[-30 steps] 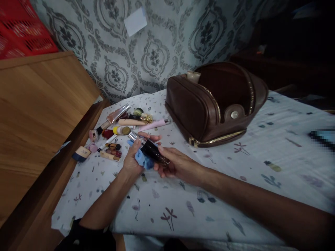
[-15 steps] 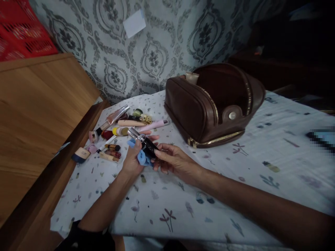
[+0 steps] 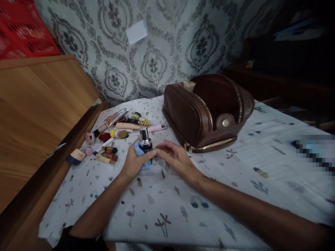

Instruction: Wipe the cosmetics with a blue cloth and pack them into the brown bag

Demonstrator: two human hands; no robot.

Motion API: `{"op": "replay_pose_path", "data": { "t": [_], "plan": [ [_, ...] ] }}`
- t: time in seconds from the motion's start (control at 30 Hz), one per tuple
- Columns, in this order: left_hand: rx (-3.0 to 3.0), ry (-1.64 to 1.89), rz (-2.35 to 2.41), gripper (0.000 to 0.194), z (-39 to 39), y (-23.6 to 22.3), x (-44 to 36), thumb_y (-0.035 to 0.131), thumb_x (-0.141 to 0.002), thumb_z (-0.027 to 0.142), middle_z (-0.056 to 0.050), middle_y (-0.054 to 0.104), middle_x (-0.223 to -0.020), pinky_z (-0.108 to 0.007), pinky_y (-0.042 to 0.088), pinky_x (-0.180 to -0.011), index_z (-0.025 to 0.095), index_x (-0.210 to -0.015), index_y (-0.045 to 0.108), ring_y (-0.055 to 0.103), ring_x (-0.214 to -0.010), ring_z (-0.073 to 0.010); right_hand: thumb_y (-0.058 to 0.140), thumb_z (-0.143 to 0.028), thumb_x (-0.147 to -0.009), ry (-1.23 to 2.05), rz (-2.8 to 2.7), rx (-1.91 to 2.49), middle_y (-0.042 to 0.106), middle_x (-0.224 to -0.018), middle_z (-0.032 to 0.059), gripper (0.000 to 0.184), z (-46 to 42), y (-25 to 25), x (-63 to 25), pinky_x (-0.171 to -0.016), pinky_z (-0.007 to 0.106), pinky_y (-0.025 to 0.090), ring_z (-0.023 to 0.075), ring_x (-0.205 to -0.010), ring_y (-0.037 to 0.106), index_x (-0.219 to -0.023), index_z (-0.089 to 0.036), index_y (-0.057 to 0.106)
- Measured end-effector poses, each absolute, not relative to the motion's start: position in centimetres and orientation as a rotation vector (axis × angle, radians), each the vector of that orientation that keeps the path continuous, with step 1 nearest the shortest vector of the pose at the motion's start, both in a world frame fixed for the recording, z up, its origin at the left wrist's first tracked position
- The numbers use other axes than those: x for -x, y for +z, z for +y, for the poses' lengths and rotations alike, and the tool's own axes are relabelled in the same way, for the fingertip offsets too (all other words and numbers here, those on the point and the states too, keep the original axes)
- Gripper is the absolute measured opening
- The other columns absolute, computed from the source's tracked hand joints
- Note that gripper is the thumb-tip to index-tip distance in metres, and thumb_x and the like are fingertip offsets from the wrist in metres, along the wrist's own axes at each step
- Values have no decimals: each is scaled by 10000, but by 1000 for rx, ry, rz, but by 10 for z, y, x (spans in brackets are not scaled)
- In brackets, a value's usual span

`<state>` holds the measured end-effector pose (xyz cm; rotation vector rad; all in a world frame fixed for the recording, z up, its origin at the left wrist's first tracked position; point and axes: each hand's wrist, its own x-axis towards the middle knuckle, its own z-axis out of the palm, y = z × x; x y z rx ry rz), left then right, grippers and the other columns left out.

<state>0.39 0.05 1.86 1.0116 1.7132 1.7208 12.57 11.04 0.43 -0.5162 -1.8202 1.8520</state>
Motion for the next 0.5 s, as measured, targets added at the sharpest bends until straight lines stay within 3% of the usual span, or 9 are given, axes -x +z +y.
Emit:
{"op": "replay_pose_path", "data": {
  "t": [0.1, 0.17, 0.37, 0.5],
  "plan": [
    [-1209, 1543, 1815, 317, -2, 20, -7, 796, -703, 365, 26, 579, -746, -220, 416, -636, 171, -868, 606, 512, -680, -120, 665, -518, -775, 1825, -1739, 402, 603, -854, 33, 399, 111, 13, -128, -588, 245, 443, 139, -725, 528, -971, -173, 617],
    [-1304, 1409, 1874, 316, -4, 21, -10, 781, -723, 384, 34, 566, -738, -222, 392, -632, 179, -873, 593, 490, -674, -122, 687, -532, -762, 1868, -1701, 315, 593, -830, 22, 403, 112, 17, -130, -638, 257, 461, 139, -732, 531, -936, -178, 606],
    [-1310, 1452, 1825, 380, -6, 16, -8, 565, -879, 535, 25, 497, -654, -241, 355, -596, 178, -752, 584, 433, -621, -134, 700, -567, -750, 1921, -1725, 288, 504, -679, -19, 408, 117, 19, -131, -518, 223, 374, 101, -595, 442, -788, -180, 576],
    [-1046, 1593, 1799, 444, -7, 13, -2, 622, -815, 601, 6, 540, -631, -250, 407, -613, 176, -687, 618, 490, -639, -155, 695, -609, -741, 1931, -1743, 251, 491, -671, -21, 453, 117, 24, -134, -512, 215, 353, 99, -598, 427, -772, -178, 556]
  ]
}}
